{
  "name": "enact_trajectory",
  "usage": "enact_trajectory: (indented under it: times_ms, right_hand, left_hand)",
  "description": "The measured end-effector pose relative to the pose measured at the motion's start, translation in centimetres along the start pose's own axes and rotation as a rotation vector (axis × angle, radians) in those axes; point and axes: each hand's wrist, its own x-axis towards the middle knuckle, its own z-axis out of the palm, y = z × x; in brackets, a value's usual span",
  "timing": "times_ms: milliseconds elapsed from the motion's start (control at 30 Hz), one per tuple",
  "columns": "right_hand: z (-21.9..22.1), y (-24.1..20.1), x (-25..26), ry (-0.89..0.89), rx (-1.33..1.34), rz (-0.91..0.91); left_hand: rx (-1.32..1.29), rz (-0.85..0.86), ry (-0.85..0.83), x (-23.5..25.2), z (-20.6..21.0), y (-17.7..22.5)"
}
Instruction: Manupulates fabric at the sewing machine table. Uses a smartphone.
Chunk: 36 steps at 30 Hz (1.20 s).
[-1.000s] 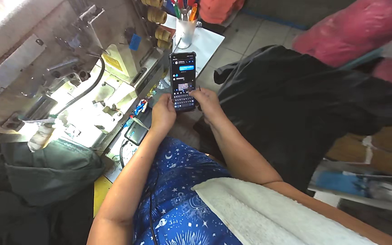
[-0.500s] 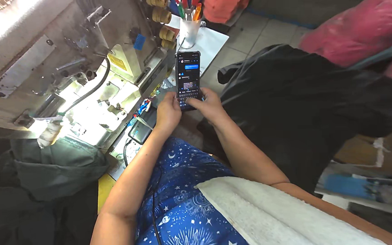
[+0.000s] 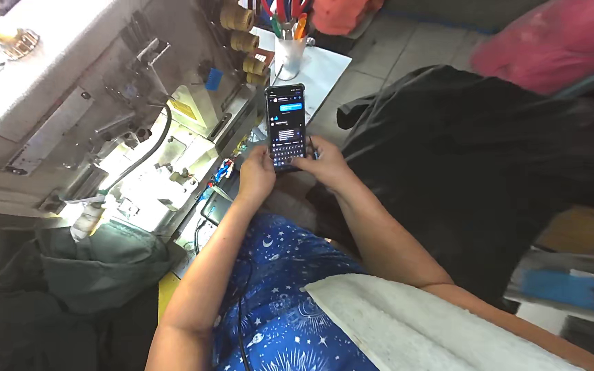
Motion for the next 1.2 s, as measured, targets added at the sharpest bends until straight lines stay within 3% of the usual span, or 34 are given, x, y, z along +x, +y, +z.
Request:
enact_trajectory:
  times_ms: [233,667,867,1200]
  right_hand:
    - [0.0,0.1,0.6,-0.050,0.051,0.005]
    - [-0.4,0.4,1.1,-0.052,0.063,0.049]
    - [-1.6,0.2,0.9,-0.121,0.118,0.025]
    - [-1.0,0.4,0.6,-0.089,0.092,-0.022]
  left_hand:
    - [-0.019,-0.063,-0.045,1.3,-0.9,-0.4]
    - [-0.004,-0.036,-0.023,1.6,-0.1,-1.0]
    - [-0.015,-0.028,-0.010,1.0,-0.3,-1.0]
    - [-0.034,-0.023,-0.003,0.3,-0.3,-0.5]
